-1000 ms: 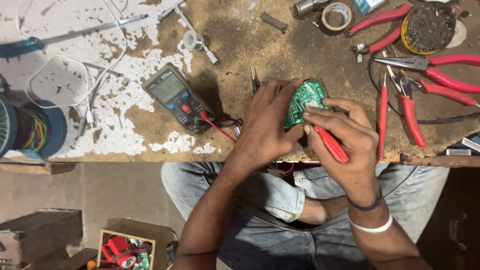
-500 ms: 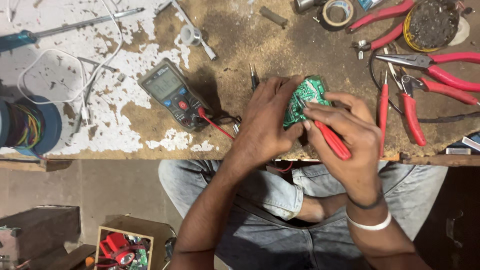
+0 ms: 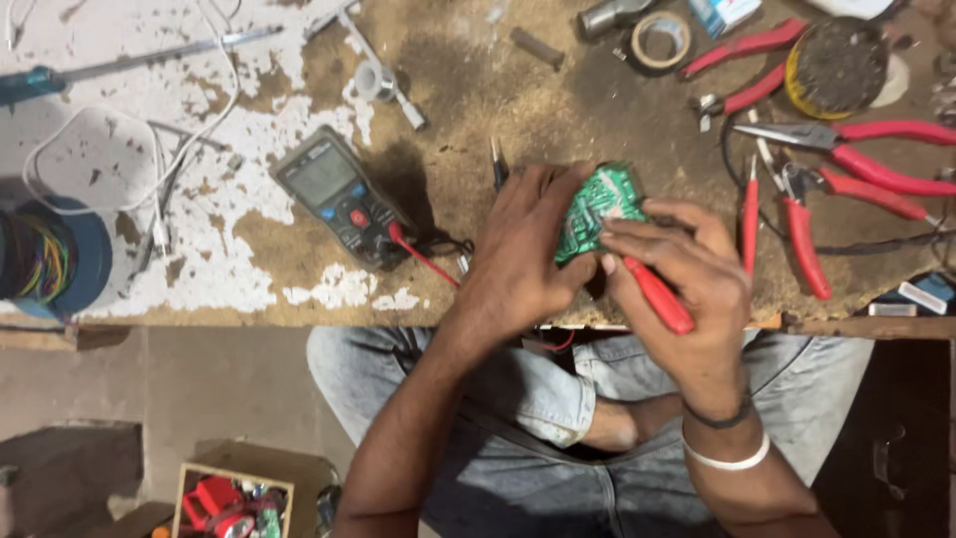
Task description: The person uses a red-handled screwdriver to scrape and clean traces on a green circuit board while a multimeter is connected. The person repeatedly scrapes different areas of the board, occasionally repositioning it, and continues the cleaning process throughout the clip.
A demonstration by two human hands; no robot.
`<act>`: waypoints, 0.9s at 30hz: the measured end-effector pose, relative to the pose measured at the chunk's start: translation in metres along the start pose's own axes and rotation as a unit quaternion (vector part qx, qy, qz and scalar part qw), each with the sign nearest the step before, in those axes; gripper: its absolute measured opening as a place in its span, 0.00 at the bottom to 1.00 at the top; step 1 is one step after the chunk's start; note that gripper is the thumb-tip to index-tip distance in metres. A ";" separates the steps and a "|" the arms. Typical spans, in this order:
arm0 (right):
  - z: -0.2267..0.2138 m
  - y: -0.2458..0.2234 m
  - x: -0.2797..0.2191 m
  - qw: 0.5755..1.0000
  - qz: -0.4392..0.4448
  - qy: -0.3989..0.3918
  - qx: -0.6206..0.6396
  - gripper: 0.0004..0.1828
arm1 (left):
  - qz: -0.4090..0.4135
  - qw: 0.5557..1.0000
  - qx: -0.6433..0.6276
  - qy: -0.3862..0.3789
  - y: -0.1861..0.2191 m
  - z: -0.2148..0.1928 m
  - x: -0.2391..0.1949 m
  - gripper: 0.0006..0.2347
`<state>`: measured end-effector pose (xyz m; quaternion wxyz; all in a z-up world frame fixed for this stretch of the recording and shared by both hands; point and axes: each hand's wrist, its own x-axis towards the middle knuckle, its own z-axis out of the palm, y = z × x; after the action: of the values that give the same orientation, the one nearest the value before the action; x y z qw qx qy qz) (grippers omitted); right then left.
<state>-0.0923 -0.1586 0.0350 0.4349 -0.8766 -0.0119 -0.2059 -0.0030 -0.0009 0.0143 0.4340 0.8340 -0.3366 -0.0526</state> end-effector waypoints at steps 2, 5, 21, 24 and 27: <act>0.000 -0.001 0.000 1.000 -0.001 0.001 -0.004 0.11 | -0.009 1.000 0.011 -0.005 -0.003 0.001 0.002 0.33; -0.001 -0.001 0.000 1.000 -0.006 -0.004 -0.003 0.12 | -0.003 1.000 0.015 -0.002 -0.004 0.004 -0.002 0.34; 0.005 0.020 -0.003 0.977 -0.010 0.151 0.148 0.07 | 0.028 1.000 0.011 -0.007 -0.004 -0.001 -0.002 0.36; 0.006 0.021 -0.011 0.987 -0.041 0.148 0.052 0.11 | 0.052 0.999 -0.005 -0.002 -0.006 0.000 -0.005 0.39; 0.009 0.018 -0.011 0.991 -0.059 0.074 -0.092 0.21 | 0.023 0.999 -0.030 -0.031 -0.004 -0.001 -0.005 0.41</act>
<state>-0.0959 -0.1609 0.0124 0.3396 -0.8928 -0.0119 -0.2958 -0.0039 0.0046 0.0112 0.4491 0.8107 -0.3673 -0.0785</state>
